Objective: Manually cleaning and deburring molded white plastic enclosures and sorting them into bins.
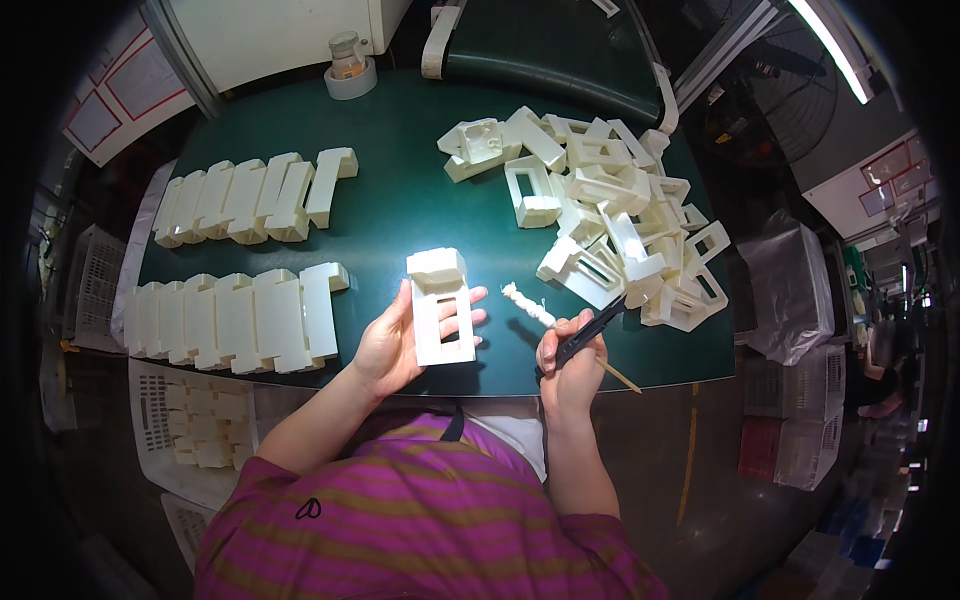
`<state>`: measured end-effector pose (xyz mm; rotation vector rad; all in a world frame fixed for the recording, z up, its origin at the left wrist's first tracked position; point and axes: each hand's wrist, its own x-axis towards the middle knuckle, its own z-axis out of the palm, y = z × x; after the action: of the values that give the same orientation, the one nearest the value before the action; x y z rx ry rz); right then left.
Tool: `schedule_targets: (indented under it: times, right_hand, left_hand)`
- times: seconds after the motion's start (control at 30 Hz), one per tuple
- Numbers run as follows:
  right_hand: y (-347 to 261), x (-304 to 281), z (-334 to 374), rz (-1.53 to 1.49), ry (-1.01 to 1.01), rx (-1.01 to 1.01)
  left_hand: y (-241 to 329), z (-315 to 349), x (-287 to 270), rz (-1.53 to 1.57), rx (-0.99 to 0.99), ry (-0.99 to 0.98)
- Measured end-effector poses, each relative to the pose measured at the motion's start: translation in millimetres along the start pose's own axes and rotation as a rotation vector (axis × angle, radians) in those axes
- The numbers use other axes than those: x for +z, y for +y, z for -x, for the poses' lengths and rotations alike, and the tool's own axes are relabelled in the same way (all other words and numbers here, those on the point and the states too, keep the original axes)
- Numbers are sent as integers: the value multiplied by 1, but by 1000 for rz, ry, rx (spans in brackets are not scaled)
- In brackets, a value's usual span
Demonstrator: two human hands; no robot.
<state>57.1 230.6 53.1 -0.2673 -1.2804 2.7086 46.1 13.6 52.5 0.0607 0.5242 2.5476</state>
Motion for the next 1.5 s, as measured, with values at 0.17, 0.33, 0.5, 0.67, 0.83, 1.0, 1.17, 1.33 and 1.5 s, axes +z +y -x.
schedule_targets:
  times: [0.17, 0.33, 0.5, 0.67, 0.83, 1.0, 1.17, 1.33, 1.5]
  right_hand:
    - [2, -6, 5, -9, -1, 47]
    - [5, -12, 8, 7, 10, 69]
    - [4, -13, 8, 52, 11, 56]
    - [3, -9, 11, 67, -13, 52]
    - [5, -9, 13, 74, -16, 56]
    - [9, -2, 12, 88, -33, 66]
    - [9, 7, 15, 220, -94, -92]
    - [-22, 8, -21, 1228, -209, -932]
    - [-39, 14, -52, 1944, -108, -1035]
  left_hand:
    - [-2, 5, 1, -11, -2, 26]
    - [3, 17, 10, -542, 102, 109]
    - [32, 31, 36, -1961, 415, 14]
    - [49, 47, 23, -2421, 391, -144]
    - [61, 75, 29, -2386, 265, -148]
    - [66, 89, 23, -2281, 287, -92]
    - [67, 97, 23, -2415, 321, 10]
    - [59, 106, 47, -2172, 363, -81]
    - [24, 90, 40, -1759, 326, -518]
